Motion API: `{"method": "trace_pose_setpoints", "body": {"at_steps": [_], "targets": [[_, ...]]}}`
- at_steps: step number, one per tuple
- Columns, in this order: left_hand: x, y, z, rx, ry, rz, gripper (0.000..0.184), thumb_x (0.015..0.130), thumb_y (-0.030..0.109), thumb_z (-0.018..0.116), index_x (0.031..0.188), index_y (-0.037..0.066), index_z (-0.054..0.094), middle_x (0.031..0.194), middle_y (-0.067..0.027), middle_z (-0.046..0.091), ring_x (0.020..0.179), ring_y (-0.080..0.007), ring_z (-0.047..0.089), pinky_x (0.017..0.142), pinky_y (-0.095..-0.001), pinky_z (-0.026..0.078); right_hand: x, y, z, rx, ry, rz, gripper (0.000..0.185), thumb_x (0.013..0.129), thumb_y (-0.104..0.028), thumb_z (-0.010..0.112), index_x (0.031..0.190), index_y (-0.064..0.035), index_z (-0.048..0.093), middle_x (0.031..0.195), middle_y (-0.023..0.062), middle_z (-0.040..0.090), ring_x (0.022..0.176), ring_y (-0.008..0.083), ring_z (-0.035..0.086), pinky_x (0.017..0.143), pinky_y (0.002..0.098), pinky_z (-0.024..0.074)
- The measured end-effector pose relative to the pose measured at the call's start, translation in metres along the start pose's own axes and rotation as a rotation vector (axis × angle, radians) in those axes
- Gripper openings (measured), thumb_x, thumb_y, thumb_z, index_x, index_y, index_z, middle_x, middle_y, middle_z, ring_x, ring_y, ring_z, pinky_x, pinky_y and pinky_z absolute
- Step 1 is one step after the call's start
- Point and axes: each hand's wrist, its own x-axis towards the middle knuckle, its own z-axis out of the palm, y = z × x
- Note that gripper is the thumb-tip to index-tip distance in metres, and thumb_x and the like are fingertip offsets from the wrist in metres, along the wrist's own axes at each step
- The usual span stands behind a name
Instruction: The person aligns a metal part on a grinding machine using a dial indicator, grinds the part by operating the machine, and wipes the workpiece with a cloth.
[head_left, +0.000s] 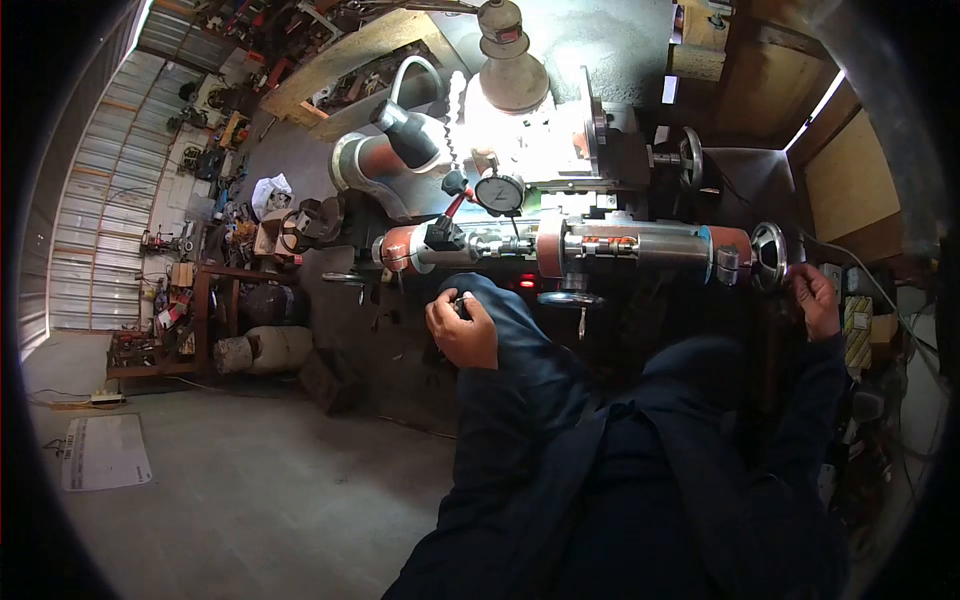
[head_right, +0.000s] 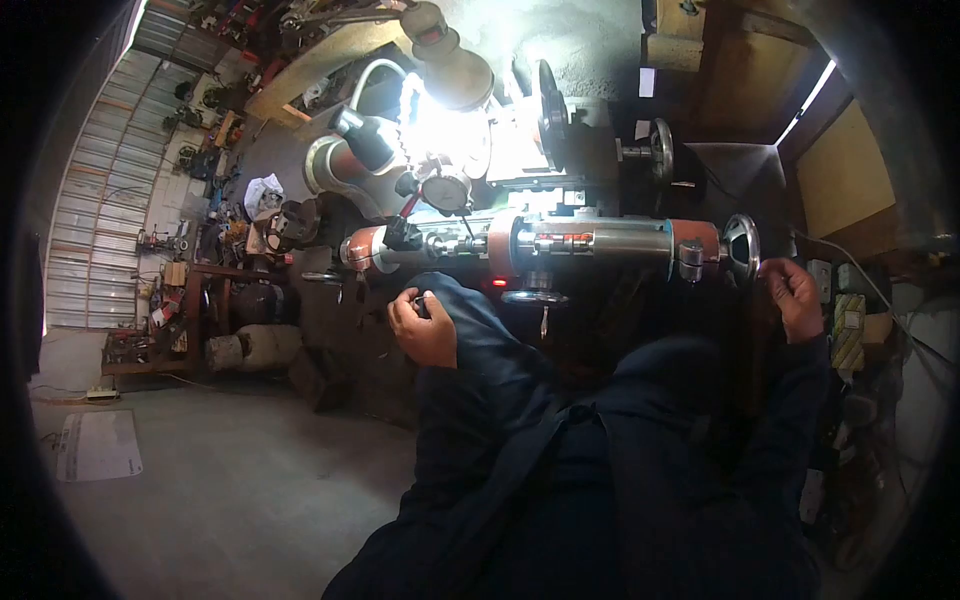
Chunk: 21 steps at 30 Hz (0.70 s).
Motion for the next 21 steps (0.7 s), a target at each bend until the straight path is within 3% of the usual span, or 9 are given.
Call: {"method": "trace_pose_setpoints", "body": {"at_steps": [4,10,16,19,21], "targets": [[0.0,0.0,0.0,0.004,0.003,-0.012,0.021,0.083,0.014,0.065,0.097,-0.002,0.064,0.095,-0.0161,0.06,0.081,-0.0304,0.061,0.072,-0.0395,0.051,0.02,-0.001,0.015,0.026,0.202,-0.132,0.017,0.102,-0.022,0.057,0.107,-0.0073,0.064,0.079,-0.0072,0.06,0.063,0.0005,0.049,0.054,0.018,0.0372],[0.001,0.005,-0.005,-0.027,0.008,-0.009,0.021,0.084,0.014,0.065,0.097,-0.002,0.064,0.094,-0.0165,0.06,0.08,-0.0302,0.06,0.072,-0.0403,0.05,0.04,-0.017,0.022,0.103,0.222,-0.046,0.017,0.103,-0.024,0.056,0.105,-0.0093,0.063,0.072,-0.0071,0.058,0.051,-0.0006,0.044,0.044,0.0174,0.0325],[0.001,0.003,-0.005,-0.017,-0.021,-0.012,0.021,0.084,0.014,0.064,0.097,-0.003,0.064,0.096,-0.017,0.061,0.083,-0.0316,0.061,0.074,-0.041,0.051,0.081,0.026,0.005,-0.081,0.215,-0.188,0.021,0.103,-0.025,0.056,0.1,-0.0069,0.066,0.079,-0.0049,0.061,0.069,0.0038,0.053,0.063,0.0219,0.0437],[0.001,0.002,-0.003,-0.024,0.001,0.009,0.022,0.083,0.014,0.064,0.097,-0.003,0.064,0.095,-0.0168,0.06,0.082,-0.0313,0.06,0.073,-0.0406,0.051,0.092,0.042,0.004,-0.106,0.19,-0.037,0.023,0.103,-0.023,0.054,0.099,-0.0042,0.067,0.084,-0.0033,0.063,0.08,0.0052,0.054,0.074,0.0244,0.0449],[0.001,0.002,-0.003,-0.02,0.004,0.021,0.023,0.083,0.015,0.065,0.097,-0.002,0.064,0.095,-0.0165,0.06,0.082,-0.0308,0.06,0.074,-0.0404,0.05,0.098,0.071,-0.002,-0.157,0.166,-0.102,0.021,0.1,-0.022,0.057,0.102,-0.0038,0.066,0.086,-0.0037,0.062,0.081,0.0045,0.054,0.072,0.0234,0.0447]]}}
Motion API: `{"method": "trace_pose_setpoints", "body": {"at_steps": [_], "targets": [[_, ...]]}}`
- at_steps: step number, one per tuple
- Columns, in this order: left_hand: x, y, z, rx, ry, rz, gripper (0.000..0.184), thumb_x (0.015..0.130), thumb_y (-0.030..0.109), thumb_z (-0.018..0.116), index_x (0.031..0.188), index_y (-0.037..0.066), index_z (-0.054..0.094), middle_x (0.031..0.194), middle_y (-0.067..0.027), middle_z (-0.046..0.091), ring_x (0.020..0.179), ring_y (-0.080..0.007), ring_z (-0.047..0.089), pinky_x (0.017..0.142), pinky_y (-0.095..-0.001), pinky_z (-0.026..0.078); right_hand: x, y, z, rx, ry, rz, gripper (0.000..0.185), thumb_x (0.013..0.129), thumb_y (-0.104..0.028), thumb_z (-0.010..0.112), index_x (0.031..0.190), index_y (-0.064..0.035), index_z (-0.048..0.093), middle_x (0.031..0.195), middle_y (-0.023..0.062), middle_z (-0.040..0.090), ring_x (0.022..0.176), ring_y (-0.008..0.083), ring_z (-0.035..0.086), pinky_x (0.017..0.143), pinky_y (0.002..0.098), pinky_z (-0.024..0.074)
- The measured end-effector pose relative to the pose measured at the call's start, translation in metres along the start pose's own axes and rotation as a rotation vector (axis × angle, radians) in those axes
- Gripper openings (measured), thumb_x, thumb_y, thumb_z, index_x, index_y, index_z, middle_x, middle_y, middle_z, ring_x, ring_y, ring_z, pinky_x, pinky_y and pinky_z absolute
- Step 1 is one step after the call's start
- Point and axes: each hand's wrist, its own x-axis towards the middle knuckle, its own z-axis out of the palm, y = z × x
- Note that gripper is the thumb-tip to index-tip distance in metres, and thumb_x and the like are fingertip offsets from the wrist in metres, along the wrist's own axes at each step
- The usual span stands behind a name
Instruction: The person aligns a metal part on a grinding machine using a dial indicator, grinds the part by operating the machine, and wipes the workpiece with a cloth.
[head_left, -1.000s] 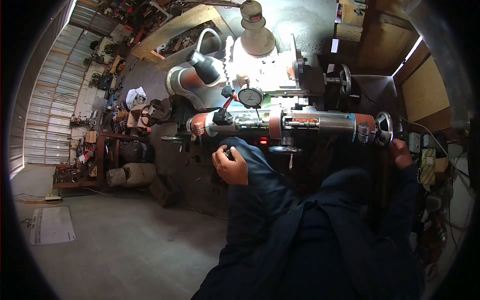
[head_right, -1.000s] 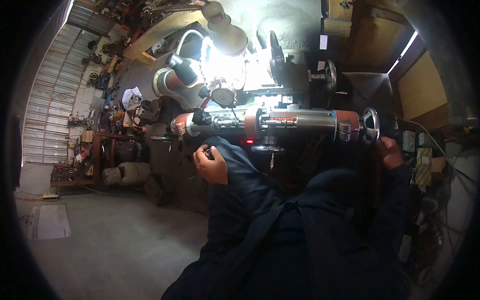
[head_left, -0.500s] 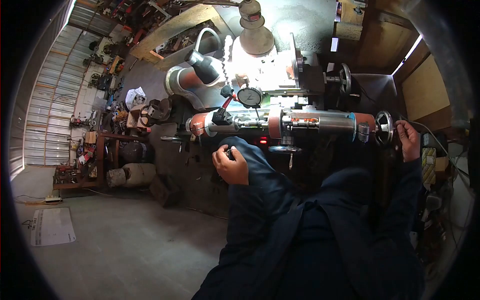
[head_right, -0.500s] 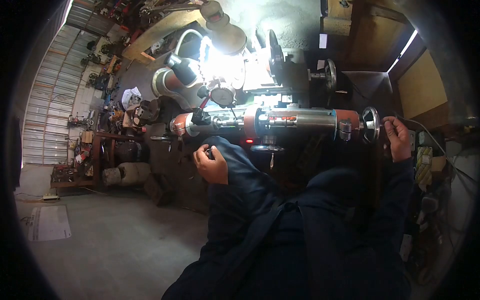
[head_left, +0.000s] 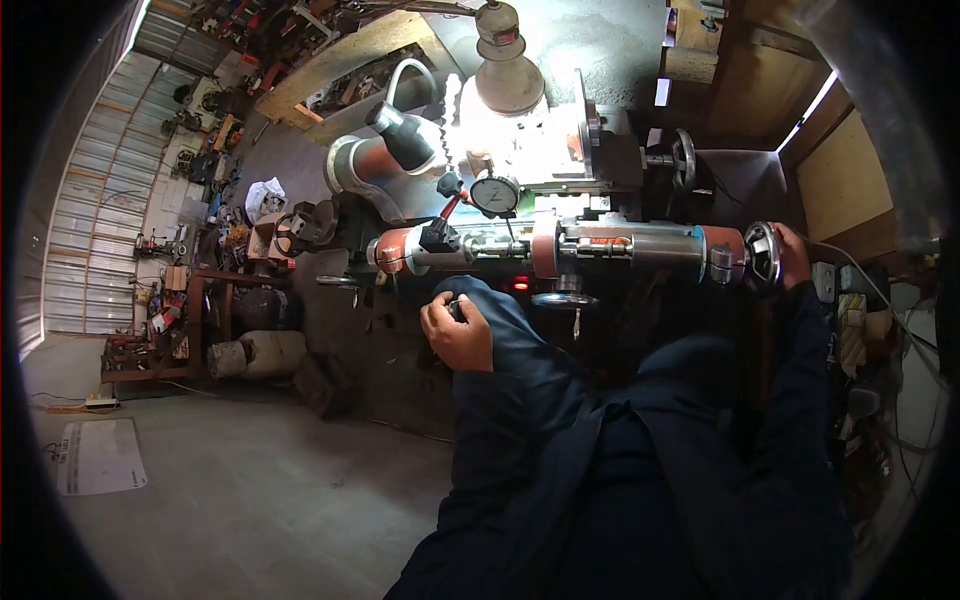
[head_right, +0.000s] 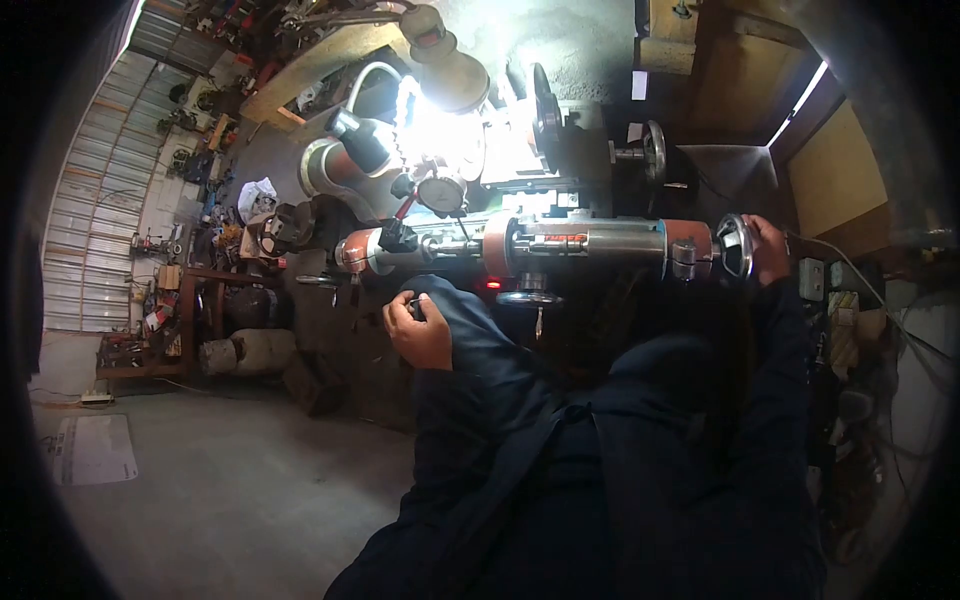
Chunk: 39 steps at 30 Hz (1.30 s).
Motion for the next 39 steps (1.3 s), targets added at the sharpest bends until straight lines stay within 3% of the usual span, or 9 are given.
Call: {"method": "trace_pose_setpoints", "body": {"at_steps": [2,6,12,15,21,24,27,31,39], "targets": [[0.0,-0.001,-0.001,0.005,-0.007,0.012,0.024,0.082,0.016,0.066,0.098,-0.002,0.064,0.095,-0.0163,0.06,0.082,-0.0306,0.059,0.074,-0.0404,0.05,-0.004,0.023,-0.001,-0.044,-0.054,-0.198,0.025,0.098,-0.028,0.061,0.106,-0.0048,0.066,0.087,-0.0057,0.061,0.08,0.0036,0.053,0.071,0.0222,0.0444],[-0.001,-0.001,-0.003,0.022,-0.03,0.042,0.029,0.08,0.019,0.068,0.1,-0.001,0.064,0.096,-0.0161,0.06,0.084,-0.0308,0.059,0.077,-0.0412,0.05,-0.018,0.044,-0.003,0.189,-0.116,0.077,0.02,0.092,-0.01,0.062,0.109,-0.0026,0.069,0.091,0.0034,0.069,0.086,0.0133,0.061,0.077,0.0319,0.0495],[0.0,0.002,-0.006,0.013,-0.037,0.05,0.033,0.081,0.025,0.07,0.101,-0.001,0.064,0.095,-0.016,0.059,0.085,-0.0312,0.059,0.076,-0.0412,0.049,-0.046,0.034,-0.012,-0.308,-0.184,0.023,0.023,0.091,-0.009,0.061,0.111,-0.0033,0.069,0.095,0.0061,0.07,0.092,0.0168,0.064,0.081,0.0345,0.0503],[0.0,0.003,-0.006,-0.008,-0.017,0.069,0.028,0.085,0.025,0.068,0.098,0.0,0.064,0.093,-0.0156,0.059,0.084,-0.0312,0.059,0.074,-0.0411,0.048,-0.069,0.028,-0.017,-0.042,-0.185,0.073,0.021,0.093,-0.01,0.061,0.112,-0.003,0.066,0.096,0.0045,0.07,0.088,0.019,0.065,0.079,0.0357,0.0518],[-0.003,-0.007,0.004,-0.083,0.036,0.154,0.013,0.093,0.014,0.061,0.089,0.002,0.063,0.09,-0.014,0.058,0.082,-0.0309,0.059,0.07,-0.0415,0.047,-0.093,-0.071,-0.034,0.191,-0.304,0.17,0.018,0.101,-0.019,0.057,0.113,-0.0071,0.063,0.081,-0.0022,0.06,0.06,0.0081,0.051,0.053,0.0242,0.0443],[-0.005,-0.003,0.002,-0.155,0.04,0.256,0.01,0.092,0.011,0.06,0.087,0.002,0.063,0.088,-0.0124,0.056,0.081,-0.0299,0.058,0.069,-0.0409,0.046,-0.081,-0.087,-0.019,0.158,-0.118,0.146,0.02,0.102,-0.023,0.057,0.115,-0.0086,0.062,0.076,-0.0039,0.053,0.057,0.0029,0.042,0.048,0.0198,0.0358],[-0.012,0.016,-0.003,-0.246,0.062,0.265,0.007,0.091,0.01,0.064,0.088,0.004,0.064,0.084,-0.0105,0.055,0.08,-0.0298,0.056,0.07,-0.0414,0.045,-0.068,-0.117,-0.007,0.152,-0.007,0.193,0.023,0.101,-0.025,0.059,0.111,-0.0058,0.063,0.08,0.0008,0.062,0.061,0.0087,0.052,0.054,0.0249,0.0452],[-0.019,0.07,-0.03,-0.17,0.037,0.407,0.004,0.088,0.004,0.063,0.088,0.003,0.066,0.086,-0.0094,0.056,0.081,-0.0274,0.058,0.071,-0.0382,0.046,-0.068,-0.162,0.04,-0.473,0.637,-0.235,0.022,0.1,-0.023,0.058,0.103,-0.0016,0.064,0.1,0.0127,0.071,0.081,0.0229,0.068,0.076,0.0351,0.053],[-0.041,0.143,-0.041,-0.927,-0.379,0.253,0.005,0.083,0.003,0.067,0.087,0.004,0.068,0.087,-0.0084,0.063,0.085,-0.0268,0.059,0.079,-0.0363,0.046,-0.131,-0.254,0.186,0.107,-0.494,-0.445,0.036,0.092,-0.002,0.059,0.128,-0.0016,0.059,0.114,0.0199,0.068,0.11,0.0313,0.066,0.093,0.0373,0.0512]]}}
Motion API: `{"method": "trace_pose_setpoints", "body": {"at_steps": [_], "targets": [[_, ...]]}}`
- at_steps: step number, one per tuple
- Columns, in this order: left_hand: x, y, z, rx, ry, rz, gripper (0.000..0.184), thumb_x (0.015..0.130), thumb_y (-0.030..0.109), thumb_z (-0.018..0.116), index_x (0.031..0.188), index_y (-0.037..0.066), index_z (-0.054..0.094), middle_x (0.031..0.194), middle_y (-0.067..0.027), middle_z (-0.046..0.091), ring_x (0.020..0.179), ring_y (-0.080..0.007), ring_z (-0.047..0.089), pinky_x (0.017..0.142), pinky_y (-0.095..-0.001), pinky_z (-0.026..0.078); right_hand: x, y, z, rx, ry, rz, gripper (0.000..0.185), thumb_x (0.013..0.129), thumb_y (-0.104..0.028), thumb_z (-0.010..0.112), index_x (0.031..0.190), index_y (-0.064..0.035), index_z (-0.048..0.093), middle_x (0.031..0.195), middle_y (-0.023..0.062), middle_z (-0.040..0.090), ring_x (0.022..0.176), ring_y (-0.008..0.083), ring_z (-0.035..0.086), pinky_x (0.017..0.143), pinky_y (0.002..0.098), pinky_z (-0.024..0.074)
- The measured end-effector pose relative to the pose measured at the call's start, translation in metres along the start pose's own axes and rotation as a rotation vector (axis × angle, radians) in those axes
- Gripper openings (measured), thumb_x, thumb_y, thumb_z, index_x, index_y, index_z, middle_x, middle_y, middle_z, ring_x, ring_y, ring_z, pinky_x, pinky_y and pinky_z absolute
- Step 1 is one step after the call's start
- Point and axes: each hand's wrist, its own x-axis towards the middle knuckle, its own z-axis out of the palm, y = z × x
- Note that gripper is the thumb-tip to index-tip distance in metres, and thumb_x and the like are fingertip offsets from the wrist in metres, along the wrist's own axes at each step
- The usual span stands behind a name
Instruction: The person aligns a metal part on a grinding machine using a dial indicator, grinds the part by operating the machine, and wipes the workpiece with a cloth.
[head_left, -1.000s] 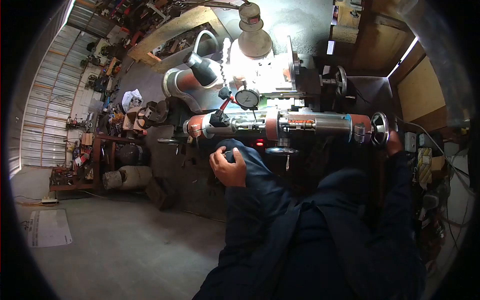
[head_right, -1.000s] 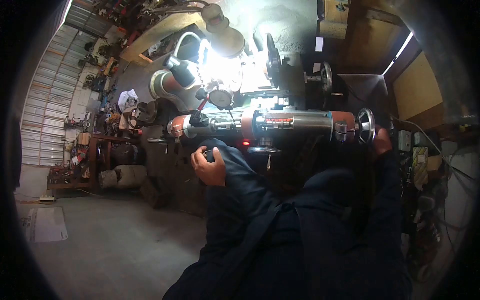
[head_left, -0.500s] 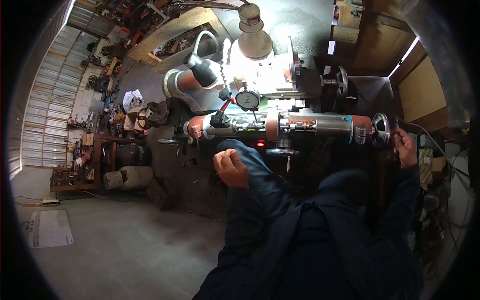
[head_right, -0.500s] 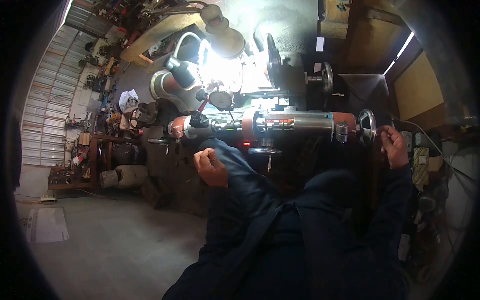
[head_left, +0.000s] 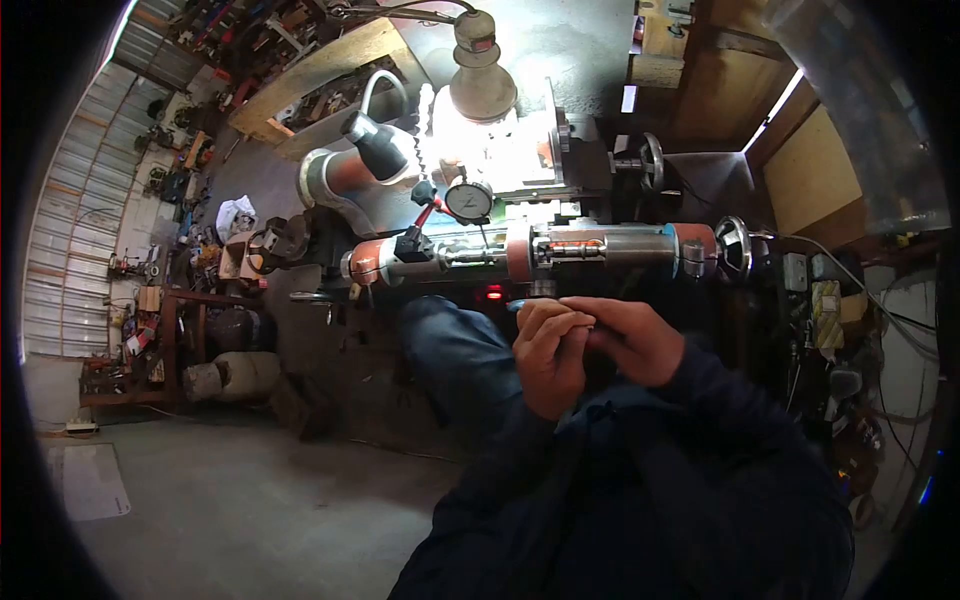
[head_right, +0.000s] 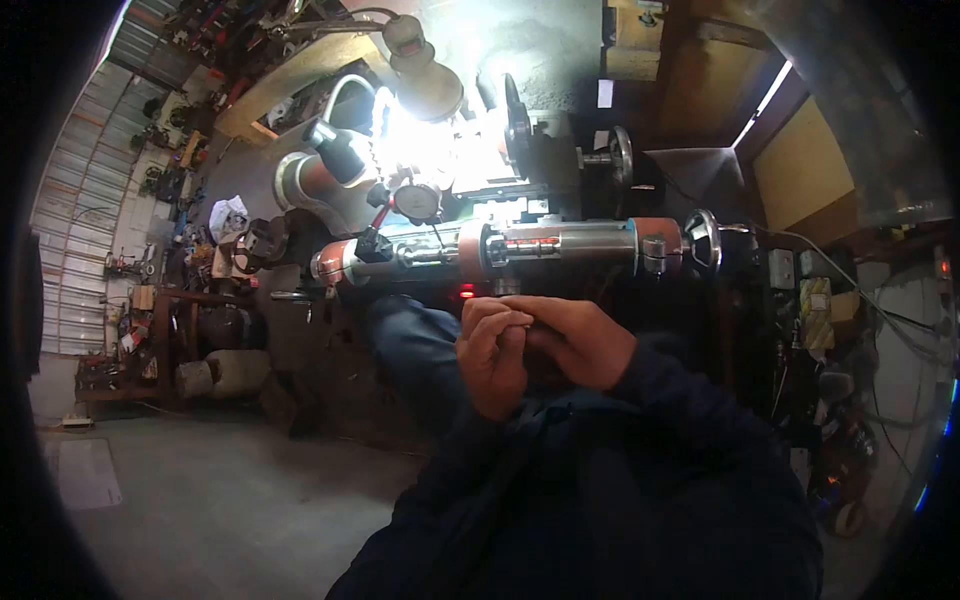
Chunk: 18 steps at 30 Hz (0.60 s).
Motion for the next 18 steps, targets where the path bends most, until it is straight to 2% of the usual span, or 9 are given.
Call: {"method": "trace_pose_setpoints", "body": {"at_steps": [2,5,7,8,10,11,12,14,18], "targets": [[0.003,-0.008,-0.009,-0.002,-0.042,0.03,0.006,0.087,0.003,0.065,0.092,0.003,0.067,0.088,-0.0071,0.064,0.088,-0.0252,0.059,0.079,-0.0361,0.047,0.013,0.001,-0.004,0.063,-0.1,0.078,0.037,0.091,0.0,0.058,0.128,-0.0021,0.06,0.115,0.0205,0.067,0.107,0.0324,0.067,0.092,0.0379,0.0516],[-0.001,-0.041,-0.018,-0.049,0.271,-0.149,0.01,0.093,0.009,0.063,0.101,0.002,0.061,0.083,-0.0034,0.06,0.08,-0.0165,0.057,0.07,-0.0305,0.047,0.039,0.003,-0.029,-0.291,-0.157,0.046,0.032,0.09,0.0,0.059,0.121,-0.0032,0.064,0.111,0.0201,0.068,0.101,0.0328,0.068,0.088,0.0382,0.0528],[0.002,-0.083,-0.03,-0.361,0.422,-0.578,0.016,0.097,0.016,0.063,0.105,0.003,0.057,0.08,-0.0005,0.055,0.071,-0.0093,0.053,0.06,-0.0247,0.043,0.068,0.02,-0.044,-0.544,-0.072,-0.107,0.023,0.088,-0.003,0.063,0.11,-0.0032,0.068,0.103,0.0197,0.069,0.093,0.0336,0.068,0.081,0.0376,0.0538],[0.006,-0.097,-0.033,-0.519,0.493,-0.794,0.02,0.099,0.019,0.062,0.107,0.003,0.055,0.079,0.001,0.053,0.066,-0.0057,0.051,0.055,-0.0218,0.041,0.082,0.033,-0.048,-0.509,-0.072,-0.152,0.021,0.088,-0.004,0.064,0.108,-0.0024,0.068,0.099,0.0181,0.069,0.09,0.0315,0.068,0.08,0.037,0.0536],[0.018,-0.108,-0.033,-0.569,0.398,-0.84,0.032,0.098,0.029,0.064,0.108,0.0,0.054,0.07,0.0018,0.049,0.056,-0.0034,0.044,0.047,-0.0195,0.033,0.107,0.059,-0.051,-0.442,-0.069,-0.245,0.017,0.089,-0.007,0.065,0.104,-0.0007,0.068,0.091,0.0149,0.069,0.086,0.0272,0.069,0.077,0.0357,0.0531],[0.023,-0.111,-0.031,-0.594,0.348,-0.86,0.038,0.098,0.034,0.064,0.108,-0.001,0.054,0.066,0.0022,0.047,0.051,-0.0023,0.04,0.043,-0.0183,0.028,0.115,0.065,-0.049,-0.402,-0.095,-0.183,0.016,0.089,-0.008,0.066,0.103,-0.0003,0.067,0.09,0.0146,0.07,0.085,0.0263,0.07,0.076,0.0354,0.0532],[0.028,-0.11,-0.03,-0.635,0.346,-0.908,0.025,0.098,0.027,0.066,0.104,0.005,0.055,0.069,0.0063,0.047,0.051,0.0006,0.04,0.042,-0.0183,0.026,0.122,0.07,-0.045,-0.359,-0.121,-0.119,0.015,0.089,-0.008,0.067,0.102,0.0,0.067,0.089,0.0143,0.07,0.084,0.0254,0.07,0.076,0.035,0.0533],[0.034,-0.113,-0.029,-0.565,0.277,-0.923,0.023,0.097,0.025,0.068,0.101,0.007,0.056,0.068,0.0076,0.048,0.051,0.001,0.04,0.043,-0.0181,0.025,0.132,0.078,-0.036,-0.294,-0.155,0.027,0.011,0.089,-0.005,0.067,0.098,0.0007,0.067,0.085,0.0126,0.071,0.083,0.0217,0.07,0.077,0.0327,0.0533],[0.033,-0.126,-0.033,-0.585,0.211,-0.855,0.018,0.094,0.021,0.071,0.1,0.008,0.06,0.071,0.01,0.051,0.052,0.0019,0.036,0.046,-0.0179,0.025,0.137,0.093,-0.026,-0.259,-0.157,0.07,0.012,0.086,0.0,0.068,0.097,-0.0001,0.067,0.083,0.0107,0.07,0.08,0.0198,0.067,0.076,0.0318,0.0526]]}}
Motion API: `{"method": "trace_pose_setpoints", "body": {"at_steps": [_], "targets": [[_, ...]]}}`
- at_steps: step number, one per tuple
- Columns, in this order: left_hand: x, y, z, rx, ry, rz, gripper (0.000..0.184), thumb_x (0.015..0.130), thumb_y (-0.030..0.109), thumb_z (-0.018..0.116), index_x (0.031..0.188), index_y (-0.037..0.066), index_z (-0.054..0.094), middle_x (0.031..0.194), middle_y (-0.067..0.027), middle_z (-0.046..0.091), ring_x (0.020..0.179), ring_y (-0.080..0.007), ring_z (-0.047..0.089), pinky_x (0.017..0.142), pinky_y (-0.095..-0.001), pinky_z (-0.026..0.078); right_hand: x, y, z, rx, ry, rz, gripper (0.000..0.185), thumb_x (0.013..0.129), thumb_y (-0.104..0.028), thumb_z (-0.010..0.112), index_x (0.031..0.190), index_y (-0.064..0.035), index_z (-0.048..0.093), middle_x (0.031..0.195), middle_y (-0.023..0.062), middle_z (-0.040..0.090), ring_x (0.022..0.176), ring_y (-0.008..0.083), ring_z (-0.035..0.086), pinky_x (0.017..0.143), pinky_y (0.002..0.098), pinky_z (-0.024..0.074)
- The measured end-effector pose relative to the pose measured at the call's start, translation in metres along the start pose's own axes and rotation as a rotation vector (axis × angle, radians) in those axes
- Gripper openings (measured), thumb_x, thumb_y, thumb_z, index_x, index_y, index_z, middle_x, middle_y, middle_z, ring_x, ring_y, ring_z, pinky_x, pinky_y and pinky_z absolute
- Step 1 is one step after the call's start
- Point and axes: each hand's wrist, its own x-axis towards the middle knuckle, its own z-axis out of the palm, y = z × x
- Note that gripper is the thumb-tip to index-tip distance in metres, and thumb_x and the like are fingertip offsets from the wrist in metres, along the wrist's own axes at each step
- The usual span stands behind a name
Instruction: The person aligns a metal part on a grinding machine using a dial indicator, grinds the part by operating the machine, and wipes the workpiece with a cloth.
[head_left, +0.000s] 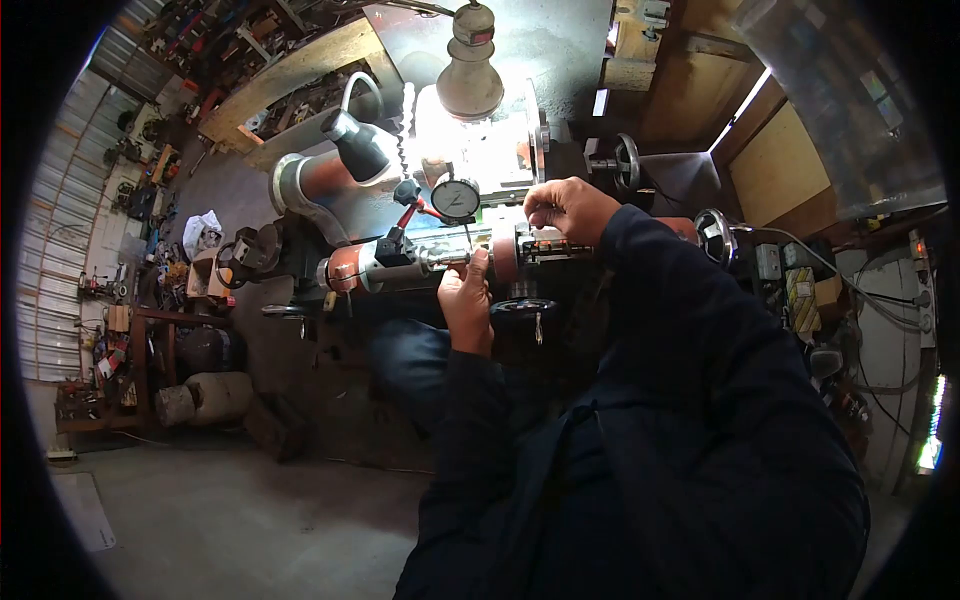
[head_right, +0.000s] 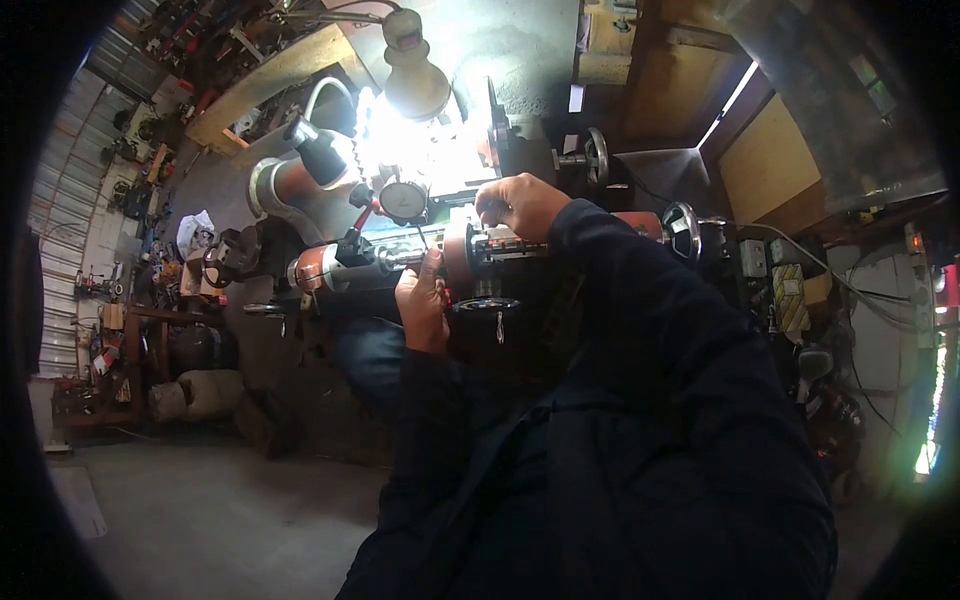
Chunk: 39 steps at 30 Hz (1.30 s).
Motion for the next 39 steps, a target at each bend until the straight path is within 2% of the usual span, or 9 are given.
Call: {"method": "trace_pose_setpoints", "body": {"at_steps": [1,4,15,25,28,31,35,36,39], "targets": [[0.0,-0.001,-0.003,-0.011,-0.029,-0.002,0.018,0.094,0.021,0.071,0.102,0.008,0.06,0.072,0.0104,0.051,0.053,0.0019,0.036,0.046,-0.0179,0.025,0.0,0.001,0.0,-0.01,-0.004,-0.015,0.011,0.086,0.0,0.068,0.097,-0.0002,0.067,0.083,0.0109,0.069,0.079,0.0197,0.067,0.076,0.032,0.0525],[0.001,-0.001,-0.005,-0.021,-0.095,0.05,0.03,0.092,0.025,0.074,0.089,0.012,0.048,0.061,0.0082,0.043,0.046,-0.0002,0.036,0.041,-0.0188,0.029,0.001,0.002,0.001,-0.018,-0.01,-0.056,0.011,0.084,0.002,0.068,0.094,-0.0004,0.068,0.083,0.0116,0.068,0.079,0.0198,0.066,0.076,0.0326,0.0522],[0.003,-0.011,-0.009,-0.025,-0.113,0.099,0.029,0.094,0.028,0.073,0.089,0.014,0.049,0.067,0.0096,0.043,0.052,0.0012,0.034,0.045,-0.0178,0.025,0.003,0.005,0.0,0.039,-0.039,-0.004,0.013,0.081,0.007,0.067,0.091,0.0,0.067,0.086,0.0093,0.068,0.084,0.0188,0.064,0.079,0.0327,0.0504],[0.008,-0.019,-0.017,0.006,-0.12,0.106,0.038,0.089,0.039,0.077,0.09,0.013,0.049,0.067,0.0094,0.044,0.052,0.0,0.036,0.046,-0.0187,0.028,0.018,0.017,-0.001,0.286,-0.275,0.189,0.005,0.087,0.003,0.063,0.091,-0.0011,0.065,0.084,0.0035,0.066,0.084,0.0135,0.059,0.082,0.0304,0.0472],[0.009,-0.021,-0.017,0.027,-0.1,0.132,0.039,0.088,0.04,0.077,0.091,0.013,0.049,0.068,0.0091,0.044,0.053,0.0,0.036,0.047,-0.0185,0.029,0.017,0.016,-0.005,0.081,-0.257,0.045,0.005,0.088,0.001,0.063,0.092,-0.0005,0.066,0.084,0.0051,0.067,0.083,0.0135,0.06,0.081,0.0309,0.0482],[0.008,-0.019,-0.016,0.045,-0.112,0.148,0.039,0.088,0.04,0.077,0.092,0.012,0.049,0.069,0.009,0.044,0.054,0.0,0.037,0.047,-0.0185,0.029,0.013,0.015,0.0,-0.046,-0.174,0.01,0.013,0.087,-0.003,0.068,0.099,-0.0038,0.072,0.096,0.0115,0.074,0.089,0.0213,0.067,0.082,0.0323,0.0519],[0.009,-0.023,-0.02,0.009,-0.133,0.126,0.034,0.09,0.037,0.075,0.096,0.011,0.053,0.071,0.0094,0.045,0.056,0.0001,0.037,0.049,-0.0187,0.029,0.007,0.007,0.006,-0.014,-0.098,0.041,0.009,0.088,-0.006,0.068,0.096,-0.0018,0.071,0.086,0.011,0.073,0.08,0.0208,0.067,0.077,0.0322,0.0524],[0.008,-0.023,-0.021,-0.007,-0.146,0.11,0.03,0.092,0.034,0.074,0.099,0.011,0.055,0.074,0.0095,0.047,0.059,0.0002,0.038,0.051,-0.0187,0.029,0.007,0.008,0.009,0.01,-0.061,-0.02,0.006,0.087,0.001,0.062,0.089,0.0008,0.068,0.072,0.0066,0.066,0.068,0.0133,0.059,0.068,0.0301,0.0503],[0.008,-0.022,-0.021,-0.021,-0.156,0.099,0.026,0.093,0.031,0.073,0.101,0.011,0.057,0.077,0.0097,0.049,0.062,0.0005,0.038,0.053,-0.0187,0.029,0.005,0.005,0.008,-0.048,-0.065,-0.022,0.005,0.087,0.0,0.063,0.088,0.0005,0.068,0.072,0.0083,0.065,0.067,0.0146,0.06,0.067,0.0303,0.0503]]}}
